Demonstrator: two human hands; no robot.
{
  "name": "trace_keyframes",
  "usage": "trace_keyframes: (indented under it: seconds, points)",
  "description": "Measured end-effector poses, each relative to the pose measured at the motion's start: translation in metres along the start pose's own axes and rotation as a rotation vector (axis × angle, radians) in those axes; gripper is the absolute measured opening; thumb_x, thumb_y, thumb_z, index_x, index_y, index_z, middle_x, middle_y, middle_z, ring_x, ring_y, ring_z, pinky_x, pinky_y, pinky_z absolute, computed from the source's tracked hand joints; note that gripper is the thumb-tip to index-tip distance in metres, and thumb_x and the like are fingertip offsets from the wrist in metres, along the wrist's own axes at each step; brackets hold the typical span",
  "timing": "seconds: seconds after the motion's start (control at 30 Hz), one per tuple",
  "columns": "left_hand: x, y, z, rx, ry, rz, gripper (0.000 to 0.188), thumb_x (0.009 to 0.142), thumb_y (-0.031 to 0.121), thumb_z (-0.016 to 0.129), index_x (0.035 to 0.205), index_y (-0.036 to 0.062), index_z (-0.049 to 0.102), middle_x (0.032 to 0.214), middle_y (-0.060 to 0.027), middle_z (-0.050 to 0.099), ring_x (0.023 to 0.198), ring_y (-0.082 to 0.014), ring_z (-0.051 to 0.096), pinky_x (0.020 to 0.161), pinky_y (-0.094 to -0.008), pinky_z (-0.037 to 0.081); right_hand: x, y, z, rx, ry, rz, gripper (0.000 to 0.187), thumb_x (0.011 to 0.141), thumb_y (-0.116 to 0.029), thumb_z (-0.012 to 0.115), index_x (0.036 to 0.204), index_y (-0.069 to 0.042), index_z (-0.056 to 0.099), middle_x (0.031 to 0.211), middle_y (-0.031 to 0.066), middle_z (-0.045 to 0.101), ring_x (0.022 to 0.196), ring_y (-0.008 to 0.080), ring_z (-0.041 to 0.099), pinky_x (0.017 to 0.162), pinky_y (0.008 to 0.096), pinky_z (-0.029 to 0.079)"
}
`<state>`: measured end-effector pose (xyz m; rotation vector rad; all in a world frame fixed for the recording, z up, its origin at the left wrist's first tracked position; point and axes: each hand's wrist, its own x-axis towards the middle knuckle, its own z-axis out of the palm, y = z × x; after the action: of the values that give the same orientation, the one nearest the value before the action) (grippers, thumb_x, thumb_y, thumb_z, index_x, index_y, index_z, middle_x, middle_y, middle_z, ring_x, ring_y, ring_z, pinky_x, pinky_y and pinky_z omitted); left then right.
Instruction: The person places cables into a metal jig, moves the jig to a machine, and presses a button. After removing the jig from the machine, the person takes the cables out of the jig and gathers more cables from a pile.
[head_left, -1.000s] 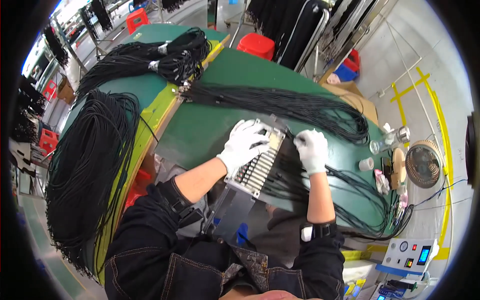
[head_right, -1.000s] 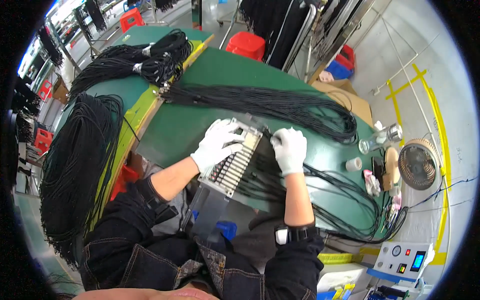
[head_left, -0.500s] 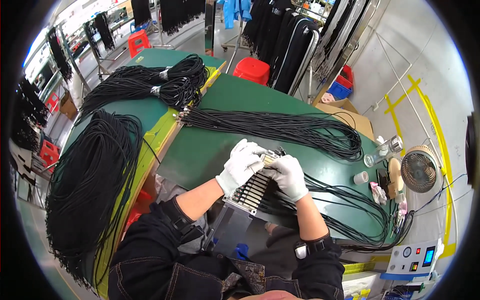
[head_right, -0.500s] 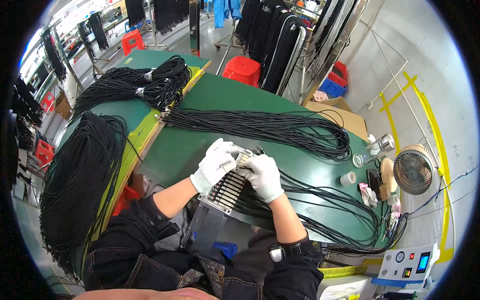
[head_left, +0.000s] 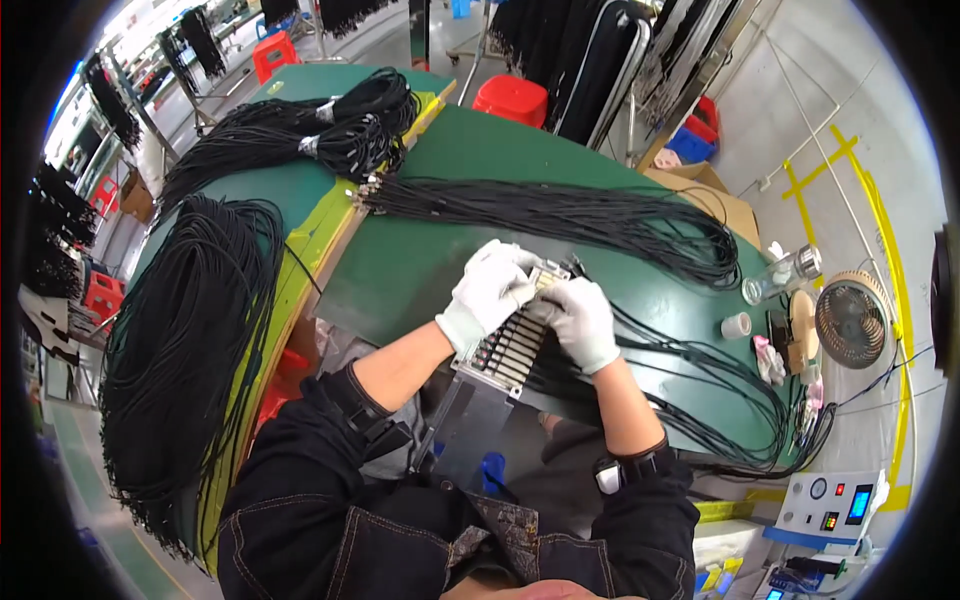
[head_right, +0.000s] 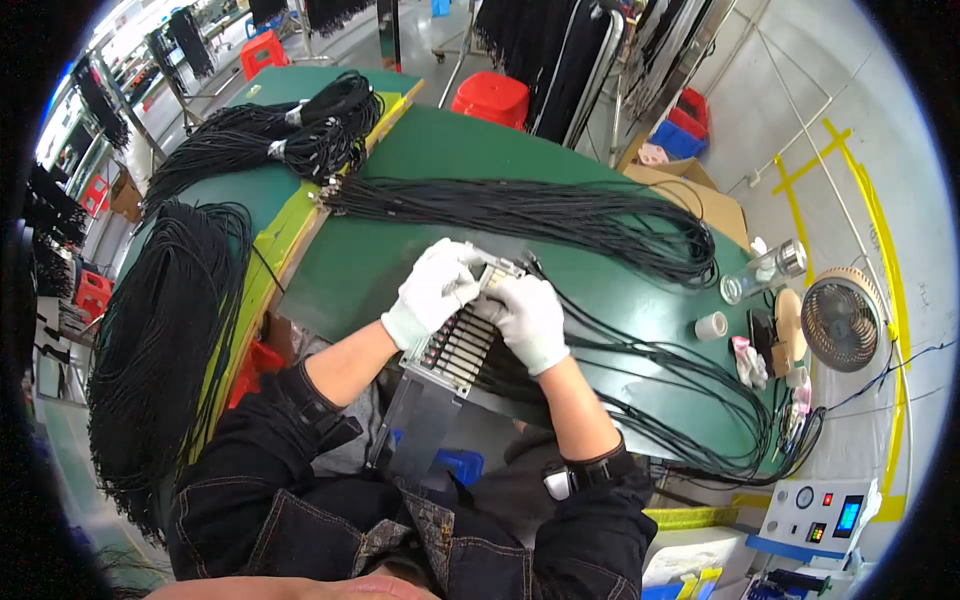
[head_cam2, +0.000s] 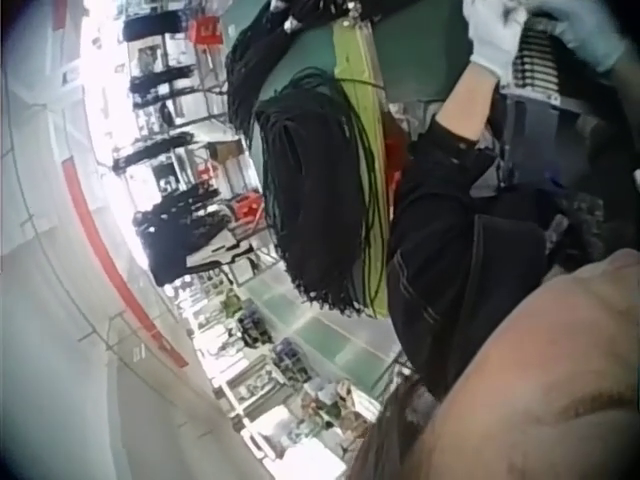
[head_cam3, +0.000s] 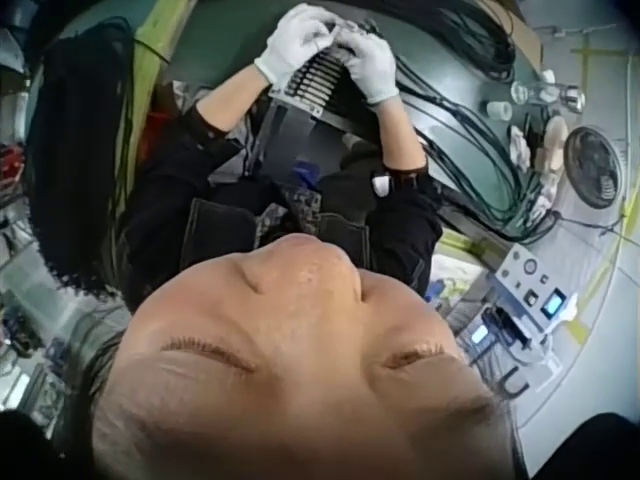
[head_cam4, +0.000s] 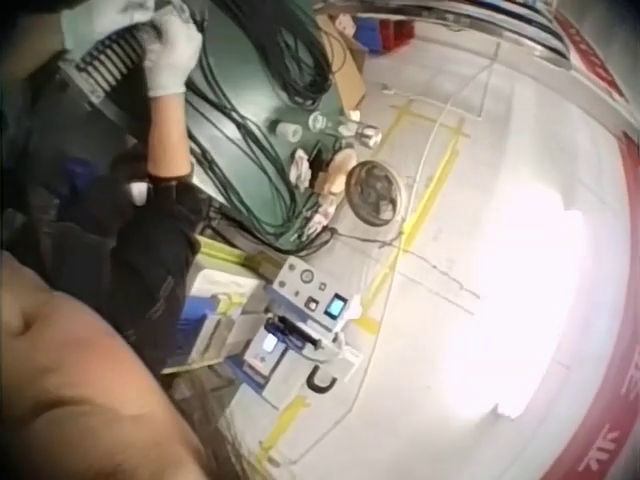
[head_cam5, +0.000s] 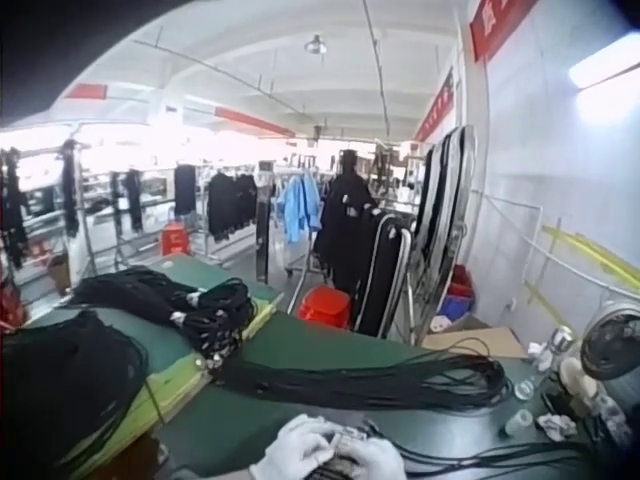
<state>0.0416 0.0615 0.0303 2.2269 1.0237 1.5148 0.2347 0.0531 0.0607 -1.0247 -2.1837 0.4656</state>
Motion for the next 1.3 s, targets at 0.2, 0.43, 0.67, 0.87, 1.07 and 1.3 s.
trace_keyframes:
  seconds: [0.2,0.43,0.67,0.87,1.07,1.3]
  points:
    - [-0.008,-0.010,0.009,-0.034,0.035,-0.139,0.009,0.080,0.005,0.071,0.080,0.0039,0.062,0.107,-0.0125,0.068,0.101,-0.0319,0.061,0.087,-0.0422,0.049,-0.004,0.025,-0.012,-0.180,-0.078,0.203,0.018,0.078,-0.027,0.076,0.088,-0.012,0.074,0.082,0.0150,0.068,0.078,0.0360,0.065,0.068,0.0450,0.051]
    - [-0.007,-0.026,-0.010,0.255,0.074,-0.138,0.011,0.082,0.012,0.071,0.084,0.0045,0.063,0.104,-0.0121,0.070,0.100,-0.0315,0.062,0.089,-0.0409,0.048,-0.013,0.036,-0.016,-0.050,0.053,0.257,0.015,0.080,-0.021,0.075,0.087,-0.009,0.072,0.083,0.0157,0.069,0.076,0.0353,0.065,0.068,0.0425,0.051]
    - [-0.014,-0.030,-0.002,0.257,0.036,-0.219,0.012,0.085,0.018,0.070,0.088,0.0078,0.065,0.103,-0.0102,0.070,0.102,-0.0290,0.063,0.100,-0.0451,0.042,-0.008,0.022,-0.015,-0.185,-0.029,0.199,0.010,0.080,-0.017,0.073,0.085,-0.008,0.072,0.079,0.0150,0.069,0.073,0.0334,0.065,0.067,0.0403,0.051]
    - [-0.022,-0.034,0.005,0.311,-0.067,-0.340,0.012,0.090,0.023,0.066,0.093,0.0117,0.067,0.107,-0.0055,0.070,0.105,-0.0253,0.063,0.110,-0.0500,0.033,-0.009,0.031,-0.010,-0.255,-0.015,0.237,0.009,0.079,-0.018,0.072,0.080,-0.009,0.071,0.071,0.0137,0.068,0.068,0.0334,0.065,0.064,0.0411,0.051]
    - [-0.028,-0.040,0.006,0.294,-0.109,-0.378,0.016,0.094,0.027,0.061,0.099,0.0139,0.068,0.108,-0.0009,0.069,0.109,-0.0210,0.062,0.113,-0.0509,0.028,-0.011,0.035,0.000,-0.265,0.018,0.213,0.014,0.080,-0.026,0.070,0.075,-0.013,0.071,0.069,0.0152,0.065,0.066,0.0354,0.064,0.064,0.0454,0.051]
    - [-0.022,-0.022,0.009,0.280,-0.255,-0.329,0.026,0.093,0.037,0.061,0.110,0.0207,0.071,0.125,-0.0090,0.063,0.124,-0.0291,0.053,0.116,-0.0528,0.023,-0.008,0.030,0.005,-0.369,-0.013,0.226,0.014,0.079,-0.027,0.072,0.078,-0.013,0.071,0.069,0.0140,0.065,0.069,0.0348,0.064,0.066,0.0453,0.051]
